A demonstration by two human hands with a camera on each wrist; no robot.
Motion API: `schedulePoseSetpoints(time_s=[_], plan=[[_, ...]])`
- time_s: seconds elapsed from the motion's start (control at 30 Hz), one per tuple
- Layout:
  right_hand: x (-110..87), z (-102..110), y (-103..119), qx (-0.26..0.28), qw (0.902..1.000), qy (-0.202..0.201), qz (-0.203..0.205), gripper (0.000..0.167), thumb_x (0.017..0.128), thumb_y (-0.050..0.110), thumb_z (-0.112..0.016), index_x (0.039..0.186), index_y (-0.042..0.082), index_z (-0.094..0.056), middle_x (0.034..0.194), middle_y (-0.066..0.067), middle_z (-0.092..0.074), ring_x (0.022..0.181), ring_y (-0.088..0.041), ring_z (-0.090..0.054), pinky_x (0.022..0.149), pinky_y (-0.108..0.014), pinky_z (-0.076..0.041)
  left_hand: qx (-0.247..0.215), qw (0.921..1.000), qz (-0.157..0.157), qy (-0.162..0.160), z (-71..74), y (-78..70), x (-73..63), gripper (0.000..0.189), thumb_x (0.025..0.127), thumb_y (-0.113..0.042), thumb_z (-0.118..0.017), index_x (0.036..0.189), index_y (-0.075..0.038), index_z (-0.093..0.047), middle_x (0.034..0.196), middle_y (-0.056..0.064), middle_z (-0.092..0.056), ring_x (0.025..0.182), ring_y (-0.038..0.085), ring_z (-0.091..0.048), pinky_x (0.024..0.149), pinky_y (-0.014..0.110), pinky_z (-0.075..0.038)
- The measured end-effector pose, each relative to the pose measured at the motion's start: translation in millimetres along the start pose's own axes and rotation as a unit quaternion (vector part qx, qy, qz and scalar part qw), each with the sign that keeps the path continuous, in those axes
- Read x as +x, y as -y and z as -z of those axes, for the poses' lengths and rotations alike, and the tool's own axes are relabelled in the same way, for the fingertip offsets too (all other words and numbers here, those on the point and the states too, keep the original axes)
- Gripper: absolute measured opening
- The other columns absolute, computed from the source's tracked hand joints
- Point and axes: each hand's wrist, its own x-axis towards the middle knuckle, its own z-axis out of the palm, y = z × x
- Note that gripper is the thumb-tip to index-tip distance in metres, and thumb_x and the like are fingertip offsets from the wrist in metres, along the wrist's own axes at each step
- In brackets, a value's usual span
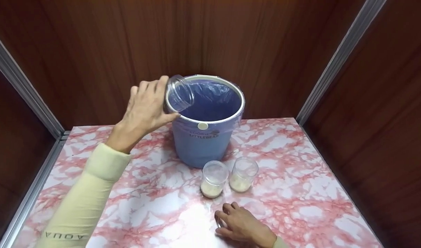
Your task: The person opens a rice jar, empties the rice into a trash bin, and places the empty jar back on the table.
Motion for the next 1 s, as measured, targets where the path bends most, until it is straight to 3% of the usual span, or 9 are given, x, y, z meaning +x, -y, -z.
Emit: schedulePoseSetpoints(time_s=[0.23,0.4,0.57,0.77,1.0], plan=[[7.1,4,-1,0.006,0.9999,0.003,-0.01,0.035,0.093,0.054,-0.055,0.11,0.023,-0.06,0.096,0.001,-0.057,0.079,-0.015,-0.048,0.057,-0.022,-0.039,-0.071,0.995,0.028,-0.063,-5.3,4.2,-27.6,0.095,0.067,-0.051,-0.085,0.137,-0.004,-0.041,0.12,0.021,-0.062,0.096,0.038,-0.054,0.079,0.049,-0.046],[9.9,3,-1,0.011,0.9998,-0.006,-0.014,0.031,0.093,0.052,-0.057,0.108,0.025,-0.061,0.096,0.002,-0.057,0.081,-0.016,-0.051,0.056,-0.024,-0.039,-0.119,0.9883,0.058,-0.075,-15.8,4.2,-52.6,0.099,0.067,-0.05,-0.086,0.141,-0.002,-0.039,0.125,0.018,-0.059,0.099,0.036,-0.054,0.084,0.046,-0.046],[9.5,1,-1,0.023,0.9993,-0.022,-0.02,0.024,0.096,0.046,-0.055,0.106,0.026,-0.062,0.095,0.003,-0.06,0.08,-0.016,-0.054,0.056,-0.025,-0.041,-0.157,0.9799,0.097,-0.077,-36.5,4.9,-83.6,0.104,0.065,-0.047,-0.088,0.142,0.0,-0.037,0.128,0.022,-0.058,0.106,0.037,-0.054,0.09,0.047,-0.046],[10.6,1,-1,0.001,0.9978,-0.066,-0.008,0.025,0.098,0.042,-0.054,0.104,0.02,-0.064,0.092,0.002,-0.062,0.077,-0.016,-0.057,0.056,-0.027,-0.046,-0.205,0.9649,0.155,-0.053,-61.0,8.6,-123.8,0.105,0.066,-0.043,-0.089,0.143,0.002,-0.034,0.129,0.028,-0.052,0.117,0.042,-0.054,0.095,0.057,-0.048],[15.9,9,-8,0.009,0.9951,-0.098,-0.008,0.027,0.098,0.037,-0.056,0.108,0.016,-0.069,0.095,0.002,-0.066,0.082,-0.015,-0.061,0.065,-0.03,-0.053,-0.264,0.9502,0.166,0.014,-83.9,8.9,-146.3,0.104,0.066,-0.041,-0.09,0.145,-0.006,-0.032,0.132,0.024,-0.054,0.119,0.039,-0.058,0.099,0.055,-0.047]])
